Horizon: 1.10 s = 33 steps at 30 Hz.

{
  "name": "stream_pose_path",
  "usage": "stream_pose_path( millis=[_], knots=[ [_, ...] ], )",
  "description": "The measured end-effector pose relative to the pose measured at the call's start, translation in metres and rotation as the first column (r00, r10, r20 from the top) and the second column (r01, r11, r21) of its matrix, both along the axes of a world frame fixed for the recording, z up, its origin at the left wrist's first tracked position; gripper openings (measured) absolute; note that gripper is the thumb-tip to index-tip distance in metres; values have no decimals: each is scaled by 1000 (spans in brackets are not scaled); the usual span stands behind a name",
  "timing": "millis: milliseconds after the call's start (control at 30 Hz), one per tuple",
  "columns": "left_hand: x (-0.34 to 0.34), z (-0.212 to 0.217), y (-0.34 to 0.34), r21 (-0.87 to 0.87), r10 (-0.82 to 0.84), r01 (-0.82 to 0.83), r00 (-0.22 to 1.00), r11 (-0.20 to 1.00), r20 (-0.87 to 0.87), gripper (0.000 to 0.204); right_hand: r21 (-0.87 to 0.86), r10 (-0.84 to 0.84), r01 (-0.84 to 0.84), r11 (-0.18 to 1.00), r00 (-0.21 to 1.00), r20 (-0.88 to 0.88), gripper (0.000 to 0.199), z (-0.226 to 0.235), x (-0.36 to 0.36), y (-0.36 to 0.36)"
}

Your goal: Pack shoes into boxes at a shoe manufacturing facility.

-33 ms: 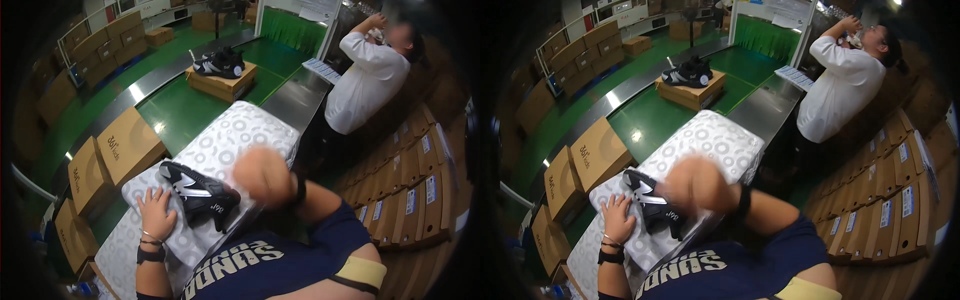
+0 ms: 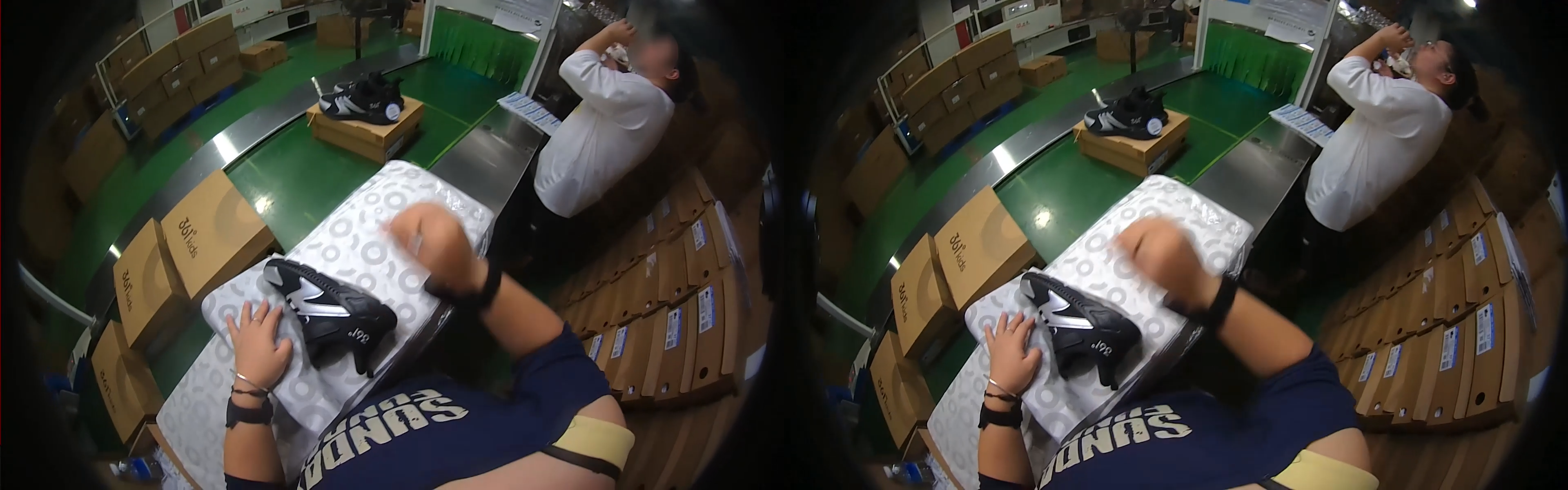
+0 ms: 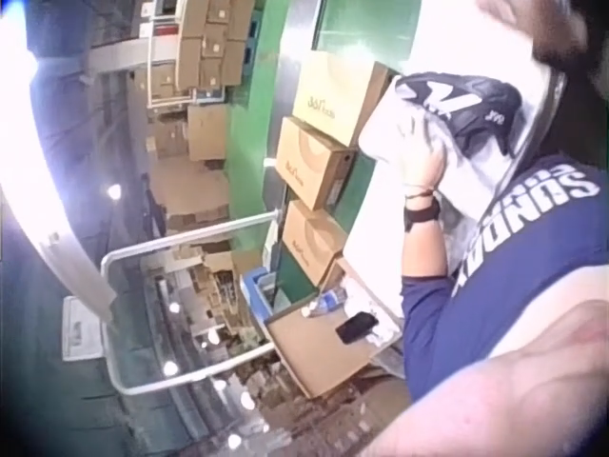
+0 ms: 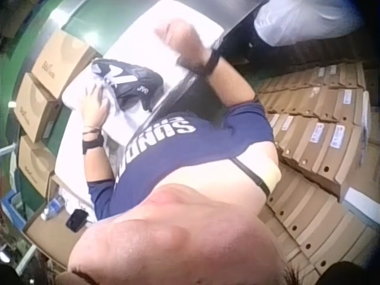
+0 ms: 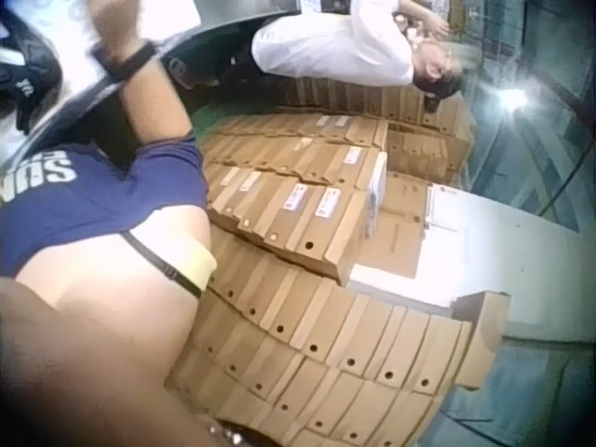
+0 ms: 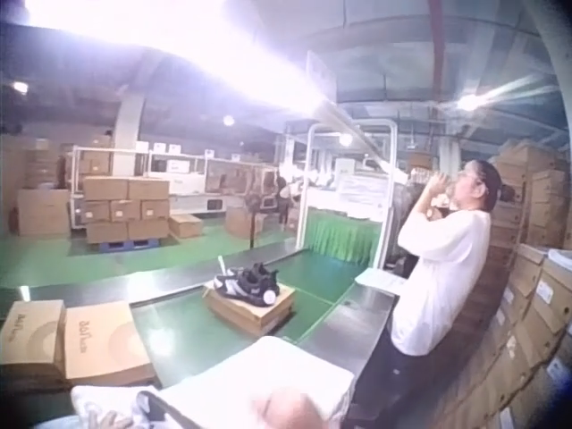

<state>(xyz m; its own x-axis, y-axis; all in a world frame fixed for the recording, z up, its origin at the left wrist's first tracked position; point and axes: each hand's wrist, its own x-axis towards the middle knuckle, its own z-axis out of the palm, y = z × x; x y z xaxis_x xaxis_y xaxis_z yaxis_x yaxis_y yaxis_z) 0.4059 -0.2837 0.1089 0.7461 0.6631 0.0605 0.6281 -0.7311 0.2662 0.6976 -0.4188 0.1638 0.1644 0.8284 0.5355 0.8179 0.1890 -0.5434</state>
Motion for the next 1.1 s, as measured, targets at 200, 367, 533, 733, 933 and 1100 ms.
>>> stream_pose_path(
  millis=[200,367,533,733,933,1100],
  knots=[
    [11,1,0,14,-32,31,999,999,38,48,-399,-445,535,745,844,300,30,-135,127,-7],
    [7,1,0,5,-12,12,999,1000,48,49,-463,-406,492,737,871,278,32,-136,122,-8],
    [4,-2,3,-13,-13,14,998,1000,60,49,-551,-213,337,763,937,278,33,-109,108,-13],
    [7,0,0,-40,-5,8,998,999,66,49,-236,-434,499,834,857,279,25,-144,129,-26],
    [8,0,2,-28,-5,6,998,1000,59,49,-250,-549,627,738,773,317,23,-146,124,-14],
    [9,-1,3,-15,-6,7,998,1000,60,49,-313,-560,686,657,722,407,26,-129,109,-9]
  ],
)
